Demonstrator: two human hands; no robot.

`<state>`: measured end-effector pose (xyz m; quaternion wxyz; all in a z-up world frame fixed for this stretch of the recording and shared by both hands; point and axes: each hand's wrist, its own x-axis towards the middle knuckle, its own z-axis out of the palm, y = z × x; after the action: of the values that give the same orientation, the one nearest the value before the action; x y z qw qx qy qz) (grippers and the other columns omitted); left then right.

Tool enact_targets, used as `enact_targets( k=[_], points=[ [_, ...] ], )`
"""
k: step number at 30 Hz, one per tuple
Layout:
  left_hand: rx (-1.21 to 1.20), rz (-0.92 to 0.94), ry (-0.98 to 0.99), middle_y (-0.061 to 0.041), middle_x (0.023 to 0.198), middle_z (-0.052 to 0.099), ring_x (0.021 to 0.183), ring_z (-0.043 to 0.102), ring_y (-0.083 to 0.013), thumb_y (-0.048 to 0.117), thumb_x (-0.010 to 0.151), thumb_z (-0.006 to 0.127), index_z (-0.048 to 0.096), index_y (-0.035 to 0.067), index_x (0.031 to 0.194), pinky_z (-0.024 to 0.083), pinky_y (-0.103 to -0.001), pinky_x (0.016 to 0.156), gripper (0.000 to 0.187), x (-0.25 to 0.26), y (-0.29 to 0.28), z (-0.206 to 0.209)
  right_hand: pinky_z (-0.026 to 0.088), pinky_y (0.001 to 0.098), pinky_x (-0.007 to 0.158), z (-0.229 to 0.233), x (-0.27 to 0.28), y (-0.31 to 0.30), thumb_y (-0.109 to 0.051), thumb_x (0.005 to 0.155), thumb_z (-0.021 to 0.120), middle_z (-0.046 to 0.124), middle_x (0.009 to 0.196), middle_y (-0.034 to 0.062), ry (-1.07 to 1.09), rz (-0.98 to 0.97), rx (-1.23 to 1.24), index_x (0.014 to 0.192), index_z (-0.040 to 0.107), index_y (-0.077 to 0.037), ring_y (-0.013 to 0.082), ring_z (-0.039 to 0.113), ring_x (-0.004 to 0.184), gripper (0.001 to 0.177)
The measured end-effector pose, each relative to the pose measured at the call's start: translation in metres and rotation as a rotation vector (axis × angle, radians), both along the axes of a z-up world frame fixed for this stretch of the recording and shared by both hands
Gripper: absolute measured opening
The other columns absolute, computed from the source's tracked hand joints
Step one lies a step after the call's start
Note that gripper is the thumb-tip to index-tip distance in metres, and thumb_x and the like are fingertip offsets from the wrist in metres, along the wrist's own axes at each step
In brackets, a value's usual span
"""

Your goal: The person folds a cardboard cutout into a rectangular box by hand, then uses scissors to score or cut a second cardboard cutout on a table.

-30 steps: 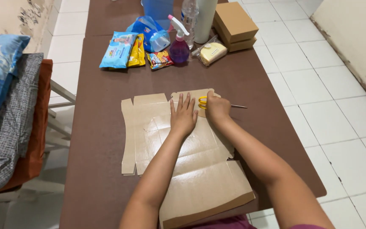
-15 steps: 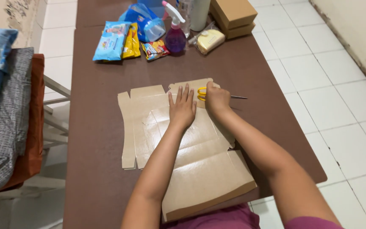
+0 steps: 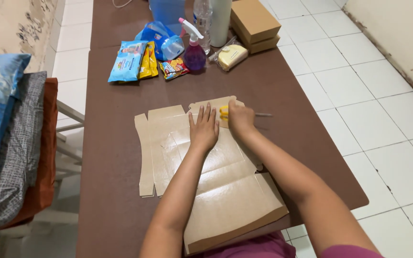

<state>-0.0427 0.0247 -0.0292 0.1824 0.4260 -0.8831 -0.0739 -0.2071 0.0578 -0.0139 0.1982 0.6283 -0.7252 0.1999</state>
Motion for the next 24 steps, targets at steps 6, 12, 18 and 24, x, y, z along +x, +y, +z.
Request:
enact_targets(
  k=[6, 12, 18, 24],
  points=[
    [-0.022, 0.001, 0.138, -0.012, 0.160, 0.039, 0.152, 0.026, -0.0317, 0.029, 0.099, 0.053, 0.055, 0.011, 0.140, 0.011, -0.061, 0.123, 0.045, 0.002, 0.004, 0.008, 0.053, 0.0463, 0.057, 0.007, 0.015, 0.050, -0.006, 0.084, 0.067, 0.069, 0.074, 0.0094, -0.025, 0.036, -0.005, 0.089, 0.055, -0.010, 0.0321, 0.070, 0.067, 0.014],
    [0.044, -0.033, 0.254, -0.011, 0.133, 0.062, 0.137, 0.046, -0.0297, 0.025, 0.091, 0.066, 0.064, 0.011, 0.115, 0.021, -0.060, 0.122, 0.028, 0.008, 0.025, 0.053, 0.053, 0.0488, 0.064, 0.037, 0.019, 0.070, -0.013, 0.071, 0.077, 0.071, 0.090, 0.0132, -0.318, 0.012, -0.074, 0.098, 0.062, -0.008, 0.0377, 0.070, 0.075, 0.031],
    [0.279, -0.051, 0.298, -0.012, 0.099, 0.073, 0.103, 0.067, -0.0331, 0.026, 0.092, 0.068, 0.062, 0.013, 0.117, 0.044, -0.051, 0.103, 0.028, 0.011, 0.007, 0.089, 0.056, 0.0409, 0.080, 0.075, -0.031, 0.085, -0.028, 0.082, 0.082, 0.075, 0.100, 0.0148, -0.700, -0.011, 0.269, 0.107, 0.070, -0.009, 0.0327, 0.073, 0.094, 0.033],
    [0.229, -0.036, 0.173, -0.012, 0.108, 0.074, 0.112, 0.065, -0.0336, 0.028, 0.094, 0.069, 0.062, 0.014, 0.118, 0.042, -0.053, 0.104, 0.028, -0.008, -0.034, 0.112, 0.051, 0.0336, 0.068, 0.057, -0.054, 0.095, -0.021, 0.091, 0.074, 0.075, 0.089, 0.0060, -1.265, 0.293, 0.631, 0.102, 0.071, 0.003, 0.0125, 0.060, 0.075, 0.026]
  ],
)
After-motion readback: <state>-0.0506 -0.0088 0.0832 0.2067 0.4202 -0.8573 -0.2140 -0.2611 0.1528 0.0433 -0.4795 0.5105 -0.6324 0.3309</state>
